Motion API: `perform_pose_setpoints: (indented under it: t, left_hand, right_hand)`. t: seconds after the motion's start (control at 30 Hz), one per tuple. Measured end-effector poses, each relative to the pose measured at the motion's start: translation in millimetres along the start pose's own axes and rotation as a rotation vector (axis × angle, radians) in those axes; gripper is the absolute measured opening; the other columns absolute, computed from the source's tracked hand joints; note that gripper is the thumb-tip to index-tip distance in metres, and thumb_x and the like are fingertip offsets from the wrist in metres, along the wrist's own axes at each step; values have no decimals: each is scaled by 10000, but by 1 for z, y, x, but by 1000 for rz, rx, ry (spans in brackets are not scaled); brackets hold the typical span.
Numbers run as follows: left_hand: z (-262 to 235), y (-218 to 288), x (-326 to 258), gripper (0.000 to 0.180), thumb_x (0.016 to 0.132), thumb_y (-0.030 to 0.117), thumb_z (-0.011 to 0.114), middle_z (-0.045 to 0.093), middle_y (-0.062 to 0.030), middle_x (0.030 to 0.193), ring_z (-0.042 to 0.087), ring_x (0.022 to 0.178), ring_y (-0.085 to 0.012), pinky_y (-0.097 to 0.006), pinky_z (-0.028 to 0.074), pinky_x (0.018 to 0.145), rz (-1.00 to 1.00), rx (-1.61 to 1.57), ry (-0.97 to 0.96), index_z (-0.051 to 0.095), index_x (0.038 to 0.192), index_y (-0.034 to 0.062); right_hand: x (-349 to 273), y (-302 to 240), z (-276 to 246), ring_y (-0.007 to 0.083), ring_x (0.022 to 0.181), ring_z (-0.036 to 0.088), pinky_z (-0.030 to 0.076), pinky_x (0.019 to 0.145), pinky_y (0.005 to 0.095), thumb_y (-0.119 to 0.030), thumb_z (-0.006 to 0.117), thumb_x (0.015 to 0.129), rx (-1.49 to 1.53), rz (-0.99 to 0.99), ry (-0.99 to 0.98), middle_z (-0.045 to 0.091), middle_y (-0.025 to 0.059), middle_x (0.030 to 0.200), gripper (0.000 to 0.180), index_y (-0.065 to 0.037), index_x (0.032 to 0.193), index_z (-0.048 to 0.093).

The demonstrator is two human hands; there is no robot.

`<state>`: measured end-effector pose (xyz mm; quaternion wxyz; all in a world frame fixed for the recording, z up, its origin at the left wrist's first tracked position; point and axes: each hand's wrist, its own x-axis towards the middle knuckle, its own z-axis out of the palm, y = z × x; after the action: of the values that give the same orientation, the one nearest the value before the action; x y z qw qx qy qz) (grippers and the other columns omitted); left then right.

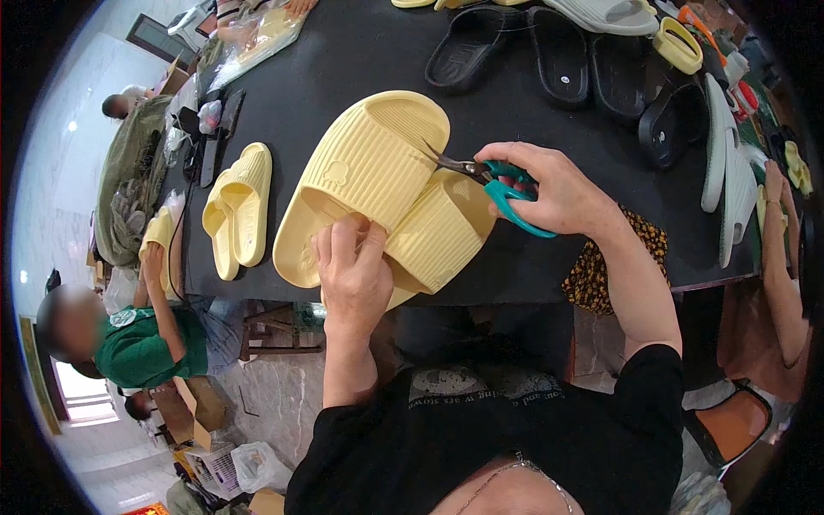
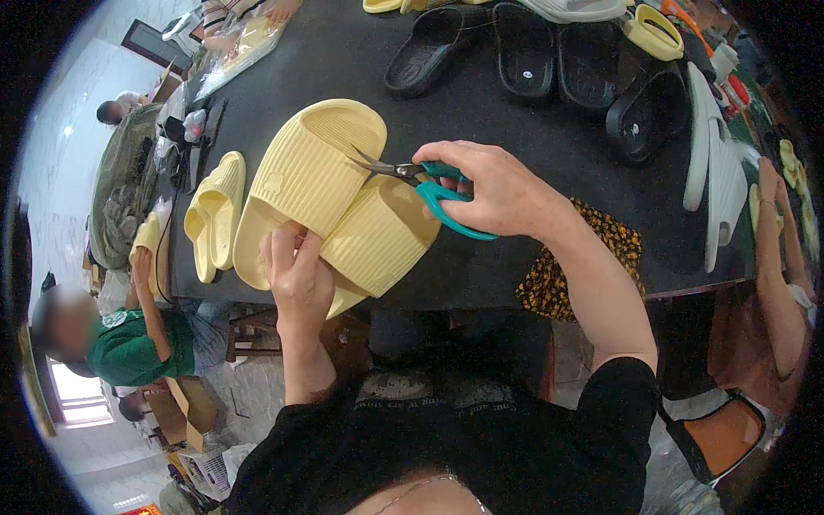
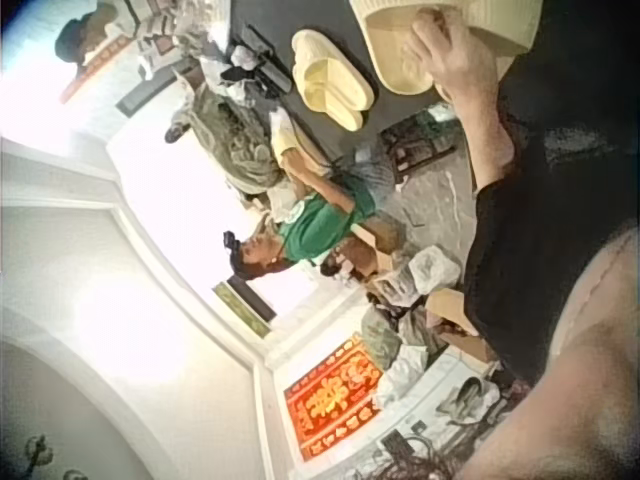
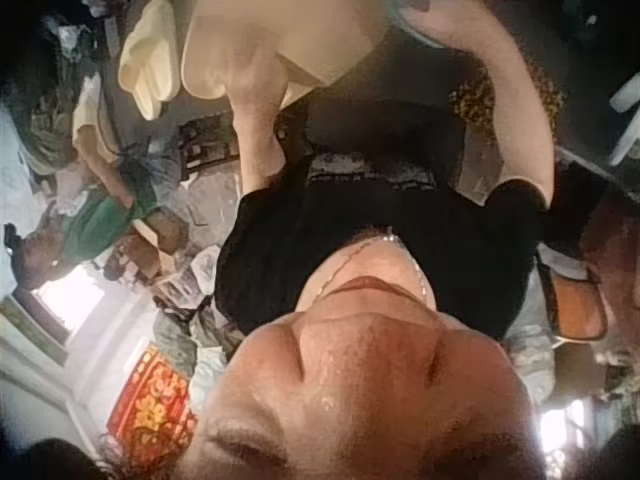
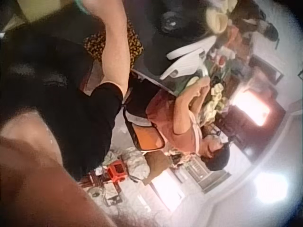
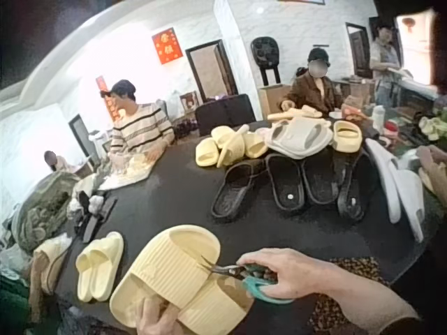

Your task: Trim excess material from rubber slippers and prepare them for packaging.

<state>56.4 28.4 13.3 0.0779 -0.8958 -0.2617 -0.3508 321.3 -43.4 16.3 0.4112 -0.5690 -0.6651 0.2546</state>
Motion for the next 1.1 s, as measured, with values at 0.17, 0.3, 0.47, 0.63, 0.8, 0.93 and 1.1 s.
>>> perform_pose_setpoints:
  t: [0.17, 0.3, 0.47, 0.63, 0.8, 0.93, 1.1]
  left_hand:
    - [-6, 6, 3, 282, 612, -68, 565, 551, -98, 922, 506, 815, -275, -393, 394, 727, 7, 18, -50, 648, 871, 9]
    - [-4, 7, 8, 260, 626, -47, 578, 553, -84, 921, 508, 807, -258, -381, 391, 711, 37, 21, -41, 652, 867, 18]
    - [-10, 14, 23, 231, 633, -4, 605, 553, -62, 922, 512, 789, -230, -365, 387, 690, 146, 72, -56, 654, 853, 50]
    - [-9, 14, 26, 218, 639, 8, 609, 553, -60, 924, 513, 799, -231, -367, 389, 693, 152, 93, -61, 647, 847, 59]
    - [-9, 16, 26, 215, 642, 8, 608, 554, -61, 924, 513, 805, -237, -371, 390, 700, 143, 97, -53, 644, 847, 60]
    - [-8, 15, 23, 220, 641, 6, 608, 554, -62, 923, 514, 812, -240, -372, 391, 706, 129, 94, -53, 641, 852, 60]
    - [-7, 14, 22, 224, 641, 6, 612, 555, -61, 922, 516, 817, -241, -372, 391, 707, 119, 86, -38, 641, 856, 59]
  right_hand:
    - [-1, 5, -1, 213, 850, 616, 505, 753, 318, -149, 742, 724, -97, -84, 26, 640, 120, 1025, 506, -33, 1187, 574]
    - [-2, 1, -6, 223, 886, 632, 509, 785, 323, -150, 747, 713, -65, -111, 38, 654, 127, 1011, 515, -27, 1185, 583]
    - [-3, -2, -10, 225, 914, 643, 510, 811, 321, -154, 755, 710, -24, -121, 114, 656, 136, 1044, 511, -19, 1176, 594]
    - [-4, -3, -12, 212, 911, 647, 510, 826, 317, -141, 746, 719, -44, -129, 133, 658, 140, 1058, 502, -6, 1178, 592]
    - [-4, -2, -10, 195, 902, 640, 511, 814, 311, -120, 722, 745, -49, -143, 144, 658, 129, 1052, 476, 0, 1183, 582]
    - [-4, -3, -9, 169, 895, 624, 509, 803, 302, -99, 712, 751, 53, -82, 93, 651, 117, 1046, 484, -3, 1202, 565]
    - [-4, -5, -8, 140, 852, 619, 511, 774, 282, -54, 688, 754, 97, -45, 63, 638, 102, 1033, 492, -4, 1222, 543]
